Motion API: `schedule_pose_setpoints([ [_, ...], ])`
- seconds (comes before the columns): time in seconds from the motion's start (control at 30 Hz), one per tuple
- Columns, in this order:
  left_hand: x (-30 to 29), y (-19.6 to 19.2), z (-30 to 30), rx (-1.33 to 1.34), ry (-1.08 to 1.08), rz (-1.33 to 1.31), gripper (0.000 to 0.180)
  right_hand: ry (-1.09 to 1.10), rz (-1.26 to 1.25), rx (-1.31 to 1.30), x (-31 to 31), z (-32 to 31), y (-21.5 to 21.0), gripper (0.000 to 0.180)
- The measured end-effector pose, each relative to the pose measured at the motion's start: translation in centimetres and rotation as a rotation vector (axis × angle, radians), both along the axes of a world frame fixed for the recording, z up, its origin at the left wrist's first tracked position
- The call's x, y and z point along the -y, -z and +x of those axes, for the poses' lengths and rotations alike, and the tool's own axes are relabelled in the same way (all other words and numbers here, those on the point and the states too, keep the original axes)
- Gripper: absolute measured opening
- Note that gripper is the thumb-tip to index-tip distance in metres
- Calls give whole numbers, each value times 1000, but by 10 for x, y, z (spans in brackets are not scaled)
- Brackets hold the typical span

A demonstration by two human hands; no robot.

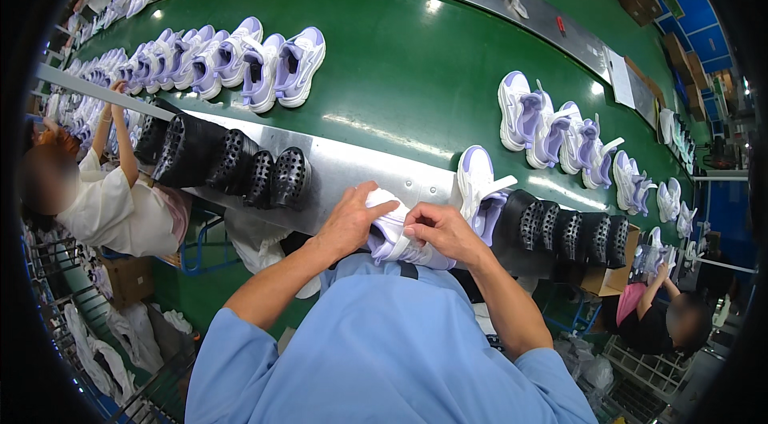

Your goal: The person picks up and handles purple and white shoes along a factory assembly line, turning them over and checking the tongues and interiors by hand before placing them back down.

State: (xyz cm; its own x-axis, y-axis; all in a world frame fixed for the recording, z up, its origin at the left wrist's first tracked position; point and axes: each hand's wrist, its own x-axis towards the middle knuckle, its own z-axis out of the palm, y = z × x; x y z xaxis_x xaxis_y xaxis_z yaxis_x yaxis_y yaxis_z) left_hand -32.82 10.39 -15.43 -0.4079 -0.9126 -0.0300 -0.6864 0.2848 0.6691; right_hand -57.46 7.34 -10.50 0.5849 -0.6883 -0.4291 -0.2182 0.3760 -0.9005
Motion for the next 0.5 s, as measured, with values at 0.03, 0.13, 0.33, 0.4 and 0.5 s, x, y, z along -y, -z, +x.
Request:
schedule_pose_setpoints([
  [0.03,1,0,1,10,21,-20,64,-2,1,1,1,2,2,10],
  [0.13,6,-2,2,9,50,-34,65,-3,-2,-64,3,6,9,10],
  [0.33,10,-8,3,7,39,7,63,-46,-10,-124,12,20,20,12],
  [0.4,10,-8,4,-7,27,23,63,-98,-448,-56,13,27,32,17],
  [0.5,7,1,5,-20,-30,3,55,-83,-563,-244,14,34,38,23],
])
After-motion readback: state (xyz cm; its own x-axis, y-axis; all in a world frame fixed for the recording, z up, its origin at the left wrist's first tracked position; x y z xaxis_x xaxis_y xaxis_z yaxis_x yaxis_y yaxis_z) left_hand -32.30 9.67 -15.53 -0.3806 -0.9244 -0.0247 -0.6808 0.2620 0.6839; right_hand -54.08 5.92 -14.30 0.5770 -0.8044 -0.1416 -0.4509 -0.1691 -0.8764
